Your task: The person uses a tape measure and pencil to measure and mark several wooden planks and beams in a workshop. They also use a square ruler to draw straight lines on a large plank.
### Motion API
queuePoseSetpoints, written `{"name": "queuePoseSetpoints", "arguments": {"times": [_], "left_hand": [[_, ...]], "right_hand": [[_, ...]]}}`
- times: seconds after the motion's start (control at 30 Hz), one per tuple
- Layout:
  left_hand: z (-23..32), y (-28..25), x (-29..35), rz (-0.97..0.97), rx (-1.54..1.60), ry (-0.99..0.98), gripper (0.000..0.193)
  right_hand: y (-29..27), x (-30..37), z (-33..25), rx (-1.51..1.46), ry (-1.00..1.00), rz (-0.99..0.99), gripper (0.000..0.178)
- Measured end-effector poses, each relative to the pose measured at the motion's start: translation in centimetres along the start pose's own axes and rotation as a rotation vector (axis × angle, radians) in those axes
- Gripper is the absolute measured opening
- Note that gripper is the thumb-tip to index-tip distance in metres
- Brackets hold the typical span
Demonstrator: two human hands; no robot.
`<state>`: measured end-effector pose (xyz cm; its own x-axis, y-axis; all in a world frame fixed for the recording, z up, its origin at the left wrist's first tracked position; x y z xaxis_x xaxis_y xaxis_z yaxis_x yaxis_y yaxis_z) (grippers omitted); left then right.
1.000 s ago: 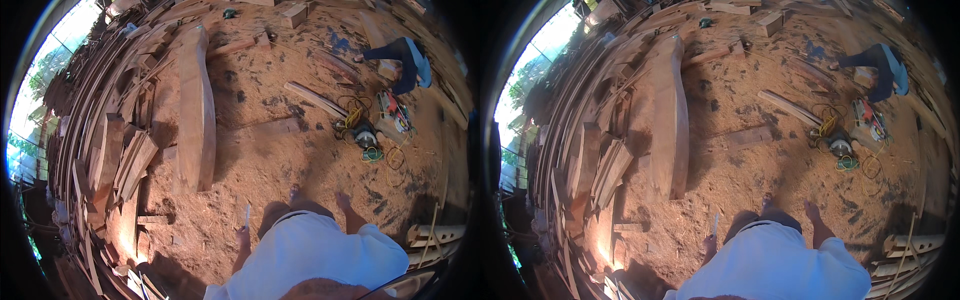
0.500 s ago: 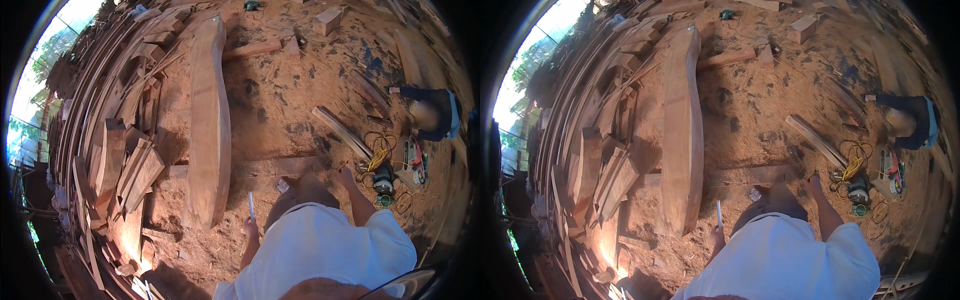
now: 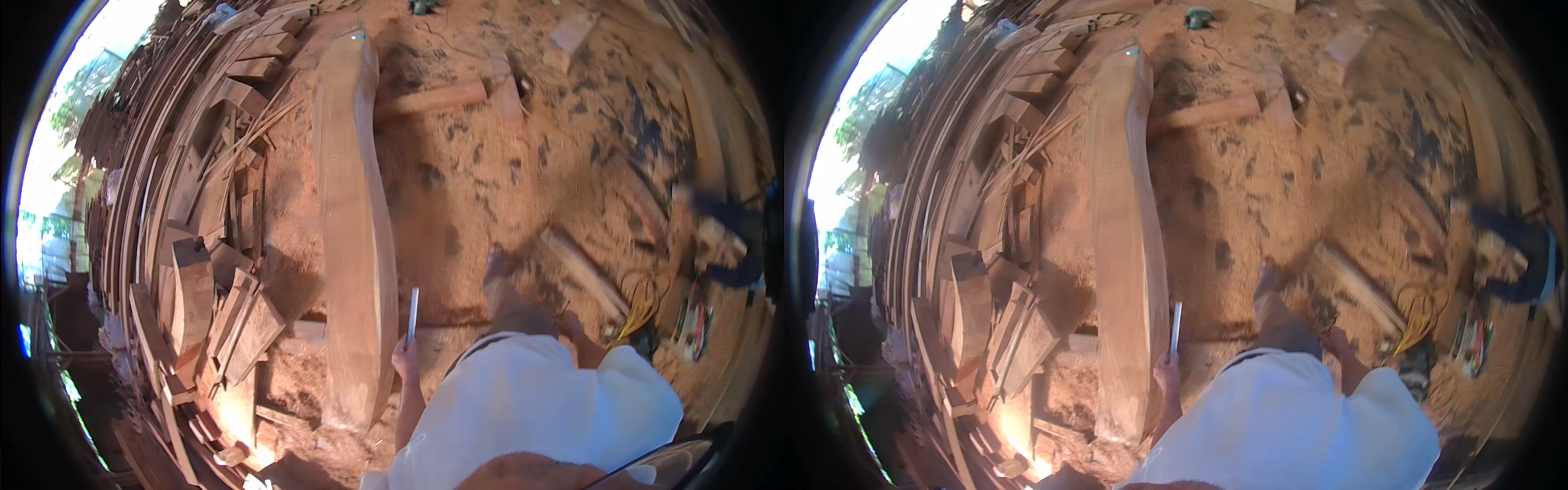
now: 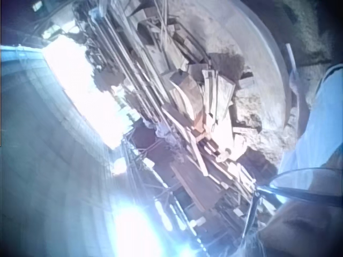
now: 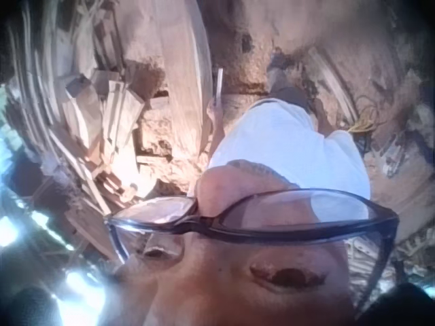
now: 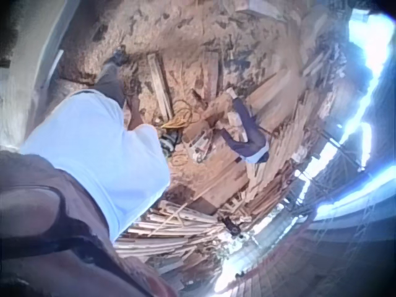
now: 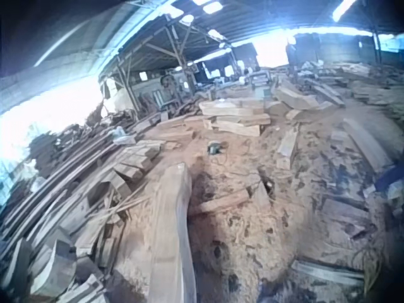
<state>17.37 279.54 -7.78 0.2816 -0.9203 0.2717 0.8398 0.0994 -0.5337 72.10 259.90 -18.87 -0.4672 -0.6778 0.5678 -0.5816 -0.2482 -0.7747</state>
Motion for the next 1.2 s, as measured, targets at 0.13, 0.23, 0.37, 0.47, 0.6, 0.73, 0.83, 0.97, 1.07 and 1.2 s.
{"name": "queuePoseSetpoints", "arguments": {"times": [0.13, 0.23, 0.37, 0.47, 0.6, 0.73, 0.83, 0.97, 1.07, 1.2], "left_hand": [[5.1, 7.0, -6.3, -0.054, -0.027, -0.104, 0.037], [5.8, 7.6, -8.1, 0.032, -0.036, -0.208, 0.037], [11.1, 13.6, -17.3, 0.011, -0.061, -0.169, 0.036], [12.0, 15.2, -22.8, 0.096, -0.015, -0.227, 0.035], [17.3, 19.9, -33.0, 0.11, 0.045, -0.186, 0.032], [25.6, 23.5, -41.8, 0.055, 0.099, -0.179, 0.029], [29.7, 24.0, -50.0, 0.003, 0.074, -0.132, 0.03], [31.8, 24.5, -61.6, 0.056, 0.01, -0.193, 0.033], [35.9, 27.7, -67.7, 0.052, 0.104, -0.267, 0.035], [41.2, 32.2, -73.0, 0.177, 0.053, -0.218, 0.034]], "right_hand": [[-12.0, -19.5, -4.7, 0.16, -0.003, 0.046, 0.044], [-21.8, -28.2, -18.2, -0.164, 0.057, -0.04, 0.031], [-32.8, -40.5, -26.1, -0.259, -0.168, 0.251, 0.027], [-35.0, -44.7, -36.0, -0.175, -0.341, 0.189, 0.029], [-33.6, -50.6, -38.5, -0.181, -0.298, 0.194, 0.031], [-29.2, -54.4, -31.8, 0.12, 0.018, 0.006, 0.039], [-27.4, -55.1, -28.1, -0.126, 0.127, -0.046, 0.042], [-33.4, -59.4, -37.0, -0.127, 0.141, -0.116, 0.035], [-35.9, -68.7, -39.5, -0.249, 0.03, -0.115, 0.036], [-44.0, -85.1, -49.6, 0.072, -0.12, 0.028, 0.04]]}}
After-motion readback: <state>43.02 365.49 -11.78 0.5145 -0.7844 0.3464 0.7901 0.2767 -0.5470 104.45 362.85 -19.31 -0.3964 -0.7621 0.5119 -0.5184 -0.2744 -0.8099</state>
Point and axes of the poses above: each hand's wrist, its own x-axis away from the middle knuckle, its own y-axis out of the palm, z = x × y, the point moved 8 cm from there along -x, towards the middle knuckle, and after that the axes turned 14 degrees about x, right-handed, at the moved point
